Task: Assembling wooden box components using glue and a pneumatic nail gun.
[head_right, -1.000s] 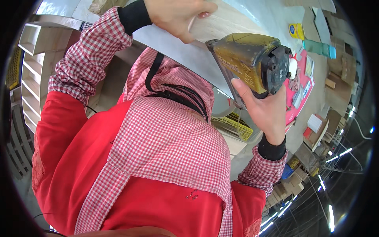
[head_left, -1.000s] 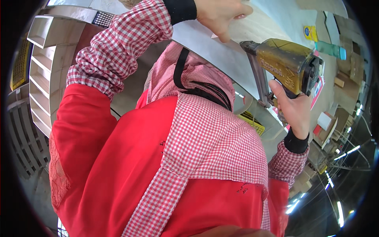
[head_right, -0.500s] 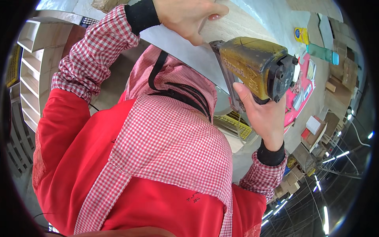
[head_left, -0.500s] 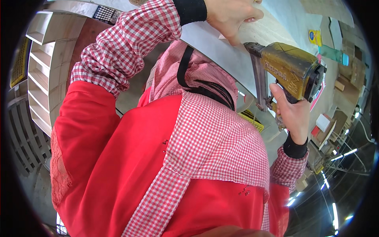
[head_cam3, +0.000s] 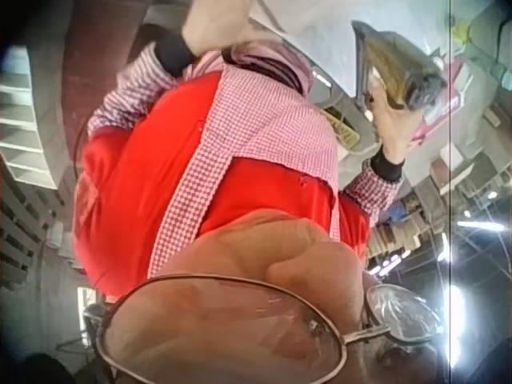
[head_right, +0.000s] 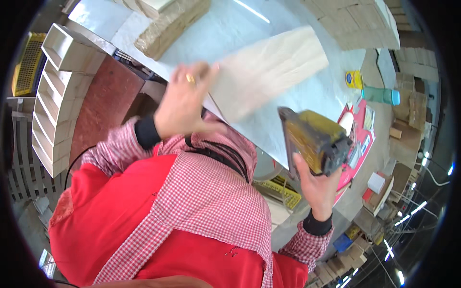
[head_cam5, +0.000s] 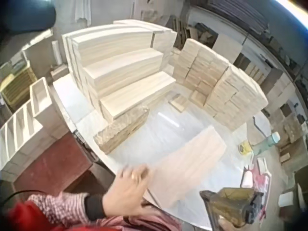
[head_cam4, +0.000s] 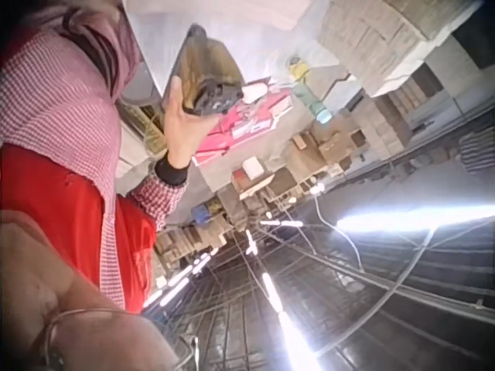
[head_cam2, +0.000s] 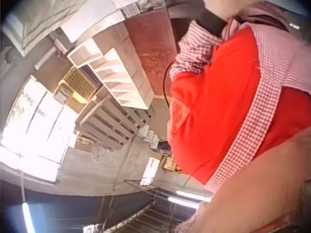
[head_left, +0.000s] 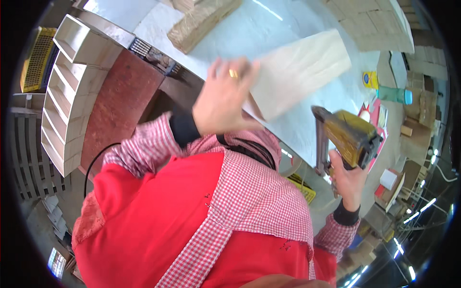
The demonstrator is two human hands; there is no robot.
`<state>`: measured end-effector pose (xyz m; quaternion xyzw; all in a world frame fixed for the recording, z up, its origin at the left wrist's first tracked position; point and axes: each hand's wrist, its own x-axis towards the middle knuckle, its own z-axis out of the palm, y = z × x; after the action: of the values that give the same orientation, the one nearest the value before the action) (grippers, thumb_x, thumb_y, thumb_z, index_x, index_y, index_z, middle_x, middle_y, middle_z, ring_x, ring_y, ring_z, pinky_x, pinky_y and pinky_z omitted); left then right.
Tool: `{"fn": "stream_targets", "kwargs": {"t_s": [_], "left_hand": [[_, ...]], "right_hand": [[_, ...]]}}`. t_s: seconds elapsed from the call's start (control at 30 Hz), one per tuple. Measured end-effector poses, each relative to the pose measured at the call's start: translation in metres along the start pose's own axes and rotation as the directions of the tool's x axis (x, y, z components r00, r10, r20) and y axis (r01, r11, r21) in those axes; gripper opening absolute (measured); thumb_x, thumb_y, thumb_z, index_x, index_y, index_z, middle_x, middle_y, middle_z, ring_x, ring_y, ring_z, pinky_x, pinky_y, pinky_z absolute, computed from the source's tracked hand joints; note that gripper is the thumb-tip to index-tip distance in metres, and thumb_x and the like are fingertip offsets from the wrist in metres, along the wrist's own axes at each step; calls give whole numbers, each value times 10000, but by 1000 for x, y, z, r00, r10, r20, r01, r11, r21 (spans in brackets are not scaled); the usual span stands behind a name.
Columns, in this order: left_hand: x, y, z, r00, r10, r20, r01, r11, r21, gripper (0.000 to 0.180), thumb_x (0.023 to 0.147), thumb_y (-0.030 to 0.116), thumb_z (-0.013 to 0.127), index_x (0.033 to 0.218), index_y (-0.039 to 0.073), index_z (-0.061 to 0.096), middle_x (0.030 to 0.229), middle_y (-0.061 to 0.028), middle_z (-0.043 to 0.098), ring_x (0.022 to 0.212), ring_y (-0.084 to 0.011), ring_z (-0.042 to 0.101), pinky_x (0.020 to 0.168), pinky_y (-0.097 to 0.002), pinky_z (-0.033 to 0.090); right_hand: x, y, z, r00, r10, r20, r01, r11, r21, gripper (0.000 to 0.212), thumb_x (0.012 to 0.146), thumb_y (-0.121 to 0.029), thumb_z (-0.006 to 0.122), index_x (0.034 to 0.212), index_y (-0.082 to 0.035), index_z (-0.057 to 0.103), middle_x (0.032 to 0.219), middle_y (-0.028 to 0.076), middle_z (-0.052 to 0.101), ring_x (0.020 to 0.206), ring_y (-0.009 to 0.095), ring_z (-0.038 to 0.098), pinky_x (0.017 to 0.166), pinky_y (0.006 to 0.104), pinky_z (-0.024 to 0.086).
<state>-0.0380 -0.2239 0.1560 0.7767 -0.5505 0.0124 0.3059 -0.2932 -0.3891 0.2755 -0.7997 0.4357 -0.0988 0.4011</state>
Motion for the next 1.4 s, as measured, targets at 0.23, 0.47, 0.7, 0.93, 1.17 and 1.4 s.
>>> {"fn": "stream_targets", "kwargs": {"t_s": [0.23, 0.47, 0.7, 0.93, 1.17, 1.4], "left_hand": [[23, 2, 59, 939, 298, 173, -59, 634, -771, 392, 862, 300, 674, 1151, 49, 587, 1193, -189, 550, 1075, -363, 552, 937, -415, 450], [245, -129, 152, 985, -35, -168, 15, 993, -118, 430, 729, 367, 711, 931, -6, 639, 1071, -276, 596, 1069, -431, 545, 913, -545, 422], [327, -120, 115, 938, -16, 345, 27, 999, -26, 371, 811, 367, 604, 869, 21, 723, 926, -235, 680, 922, -386, 657, 831, -501, 506], [315, -115, 138, 985, 88, 150, -100, 992, 76, 344, 802, 330, 602, 831, 8, 720, 879, -241, 677, 885, -384, 664, 794, -483, 522], [310, -109, 133, 982, 103, 159, -105, 994, 4, 337, 806, 313, 606, 834, -5, 714, 874, -252, 669, 873, -397, 657, 783, -479, 517], [304, -118, 134, 973, 226, 38, -226, 974, 20, 340, 818, 303, 604, 836, -22, 705, 860, -266, 662, 870, -401, 653, 796, -469, 511]], "right_hand": [[-6, 27, -7, 979, 77, -187, -106, 982, -155, 291, 852, -169, 733, 1057, -6, 608, 792, 0, 618, 528, 57, 510, 451, 216, 396], [-22, 31, -7, 979, 80, -185, -121, 966, -226, 297, 843, -168, 743, 1053, -10, 606, 784, 5, 614, 486, 54, 485, 425, 219, 381], [-13, 22, 6, 971, 225, -76, -228, 973, -34, 331, 824, -147, 760, 1084, -13, 605, 780, 4, 616, 496, 56, 482, 431, 226, 385], [-10, 36, 17, 984, 126, -129, -119, 991, 61, 301, 825, -138, 761, 1058, -9, 621, 772, -2, 622, 517, 52, 491, 447, 223, 388], [-10, 27, 3, 985, 160, -71, -158, 987, 23, 307, 840, -175, 756, 1076, -17, 638, 774, -15, 623, 525, 46, 475, 458, 216, 376], [4, 19, -13, 994, 103, -20, -105, 991, -89, 339, 849, -231, 754, 1102, -30, 649, 760, -25, 613, 515, 37, 451, 455, 210, 356]]}}
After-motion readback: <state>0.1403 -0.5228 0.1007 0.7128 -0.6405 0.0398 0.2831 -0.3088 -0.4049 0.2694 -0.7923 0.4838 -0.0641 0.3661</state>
